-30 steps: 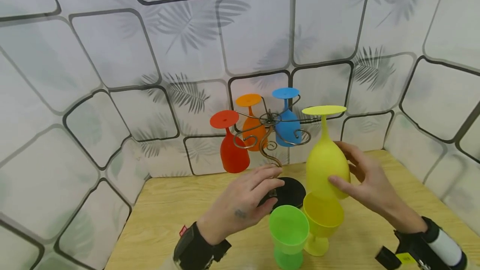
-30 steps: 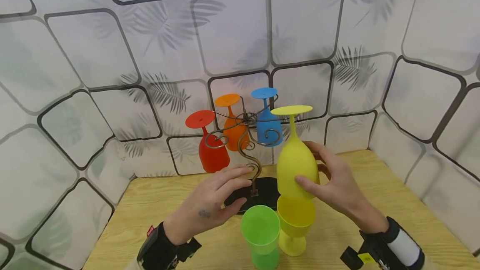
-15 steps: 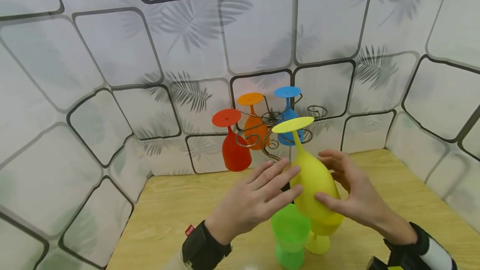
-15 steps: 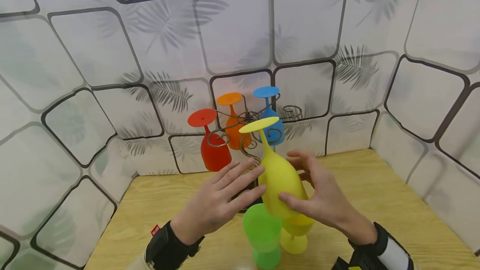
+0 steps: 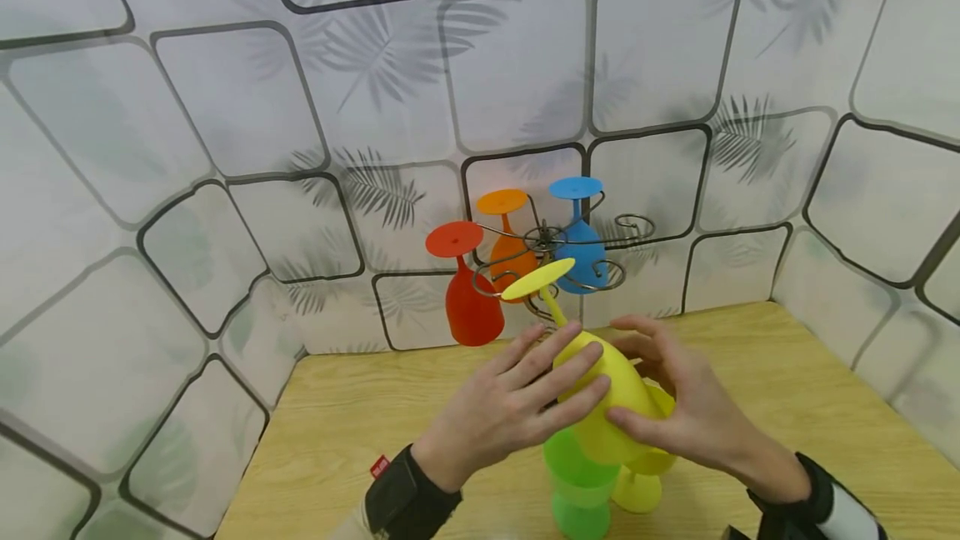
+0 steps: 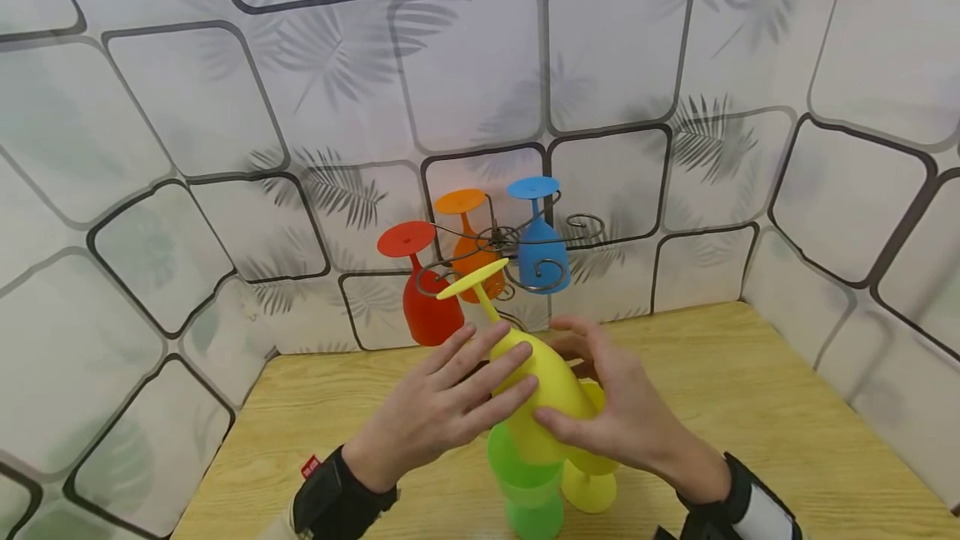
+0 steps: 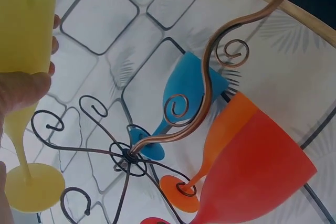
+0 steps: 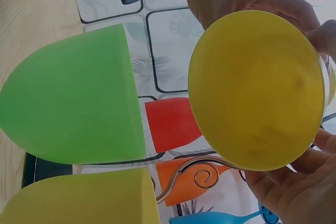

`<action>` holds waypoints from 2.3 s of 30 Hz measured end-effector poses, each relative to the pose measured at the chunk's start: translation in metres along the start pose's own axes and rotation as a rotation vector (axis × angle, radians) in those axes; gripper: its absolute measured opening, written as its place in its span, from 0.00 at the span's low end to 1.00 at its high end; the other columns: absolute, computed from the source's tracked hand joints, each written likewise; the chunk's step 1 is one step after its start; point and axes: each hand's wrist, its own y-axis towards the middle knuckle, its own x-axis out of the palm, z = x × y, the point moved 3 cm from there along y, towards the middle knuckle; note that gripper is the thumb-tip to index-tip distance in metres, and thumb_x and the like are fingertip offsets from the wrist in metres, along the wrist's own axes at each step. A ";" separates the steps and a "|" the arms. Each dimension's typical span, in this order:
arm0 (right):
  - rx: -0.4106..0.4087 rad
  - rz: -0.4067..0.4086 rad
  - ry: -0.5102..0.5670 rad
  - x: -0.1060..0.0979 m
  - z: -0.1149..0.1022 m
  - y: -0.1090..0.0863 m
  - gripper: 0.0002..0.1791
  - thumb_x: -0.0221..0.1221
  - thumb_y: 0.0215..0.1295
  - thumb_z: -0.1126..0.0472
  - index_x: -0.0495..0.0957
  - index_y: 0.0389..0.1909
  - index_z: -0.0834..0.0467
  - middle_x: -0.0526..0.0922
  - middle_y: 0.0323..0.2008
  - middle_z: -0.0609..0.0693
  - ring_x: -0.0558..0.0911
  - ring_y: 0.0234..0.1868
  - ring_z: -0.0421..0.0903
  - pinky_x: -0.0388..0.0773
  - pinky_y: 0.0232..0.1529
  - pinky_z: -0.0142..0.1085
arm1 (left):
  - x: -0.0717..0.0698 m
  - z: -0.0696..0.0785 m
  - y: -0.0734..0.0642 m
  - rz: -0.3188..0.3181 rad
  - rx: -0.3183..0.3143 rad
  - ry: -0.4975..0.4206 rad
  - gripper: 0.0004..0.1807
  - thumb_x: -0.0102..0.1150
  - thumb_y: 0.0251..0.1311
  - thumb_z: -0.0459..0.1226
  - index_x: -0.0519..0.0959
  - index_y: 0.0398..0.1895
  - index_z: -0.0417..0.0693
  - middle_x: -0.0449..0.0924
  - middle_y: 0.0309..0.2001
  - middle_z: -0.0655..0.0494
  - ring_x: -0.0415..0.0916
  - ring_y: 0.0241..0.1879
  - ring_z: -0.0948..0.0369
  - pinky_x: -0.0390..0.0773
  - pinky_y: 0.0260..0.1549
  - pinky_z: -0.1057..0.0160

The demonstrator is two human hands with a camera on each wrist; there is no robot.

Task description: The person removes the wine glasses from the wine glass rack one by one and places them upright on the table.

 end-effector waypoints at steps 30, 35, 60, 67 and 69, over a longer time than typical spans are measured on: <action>-0.188 0.072 0.080 0.002 -0.023 -0.001 0.45 0.68 0.42 0.71 0.61 0.67 0.65 0.75 0.56 0.62 0.75 0.55 0.48 0.78 0.47 0.27 | -0.033 -0.006 -0.003 0.196 -0.131 0.064 0.13 0.56 0.67 0.38 0.78 0.52 0.44 0.81 0.52 0.50 0.77 0.49 0.46 0.79 0.49 0.49; -0.235 0.064 0.141 0.005 -0.023 -0.001 0.39 0.64 0.54 0.66 0.60 0.66 0.70 0.74 0.57 0.64 0.73 0.57 0.51 0.76 0.52 0.28 | -0.034 -0.006 -0.010 0.213 -0.183 -0.001 0.12 0.55 0.69 0.39 0.78 0.49 0.41 0.81 0.50 0.45 0.76 0.46 0.46 0.81 0.46 0.50; -0.405 0.165 0.031 0.016 -0.054 0.013 0.49 0.75 0.43 0.57 0.62 0.58 0.82 0.72 0.58 0.65 0.73 0.54 0.50 0.71 0.51 0.28 | -0.028 0.001 -0.038 0.245 -0.487 -0.270 0.41 0.82 0.31 0.41 0.71 0.47 0.27 0.75 0.45 0.37 0.75 0.42 0.49 0.84 0.37 0.56; -0.436 0.165 -0.018 0.021 -0.058 0.017 0.52 0.76 0.41 0.53 0.62 0.58 0.82 0.74 0.56 0.64 0.73 0.53 0.51 0.69 0.52 0.29 | -0.019 0.009 -0.051 0.224 -0.603 -0.384 0.46 0.82 0.27 0.39 0.70 0.55 0.29 0.74 0.46 0.38 0.75 0.42 0.51 0.84 0.36 0.56; -0.443 0.150 -0.012 0.023 -0.056 0.017 0.53 0.77 0.39 0.54 0.61 0.58 0.82 0.74 0.56 0.64 0.73 0.53 0.52 0.68 0.51 0.31 | -0.016 0.012 -0.056 0.206 -0.645 -0.419 0.46 0.81 0.28 0.38 0.70 0.55 0.29 0.73 0.47 0.39 0.75 0.42 0.51 0.84 0.36 0.56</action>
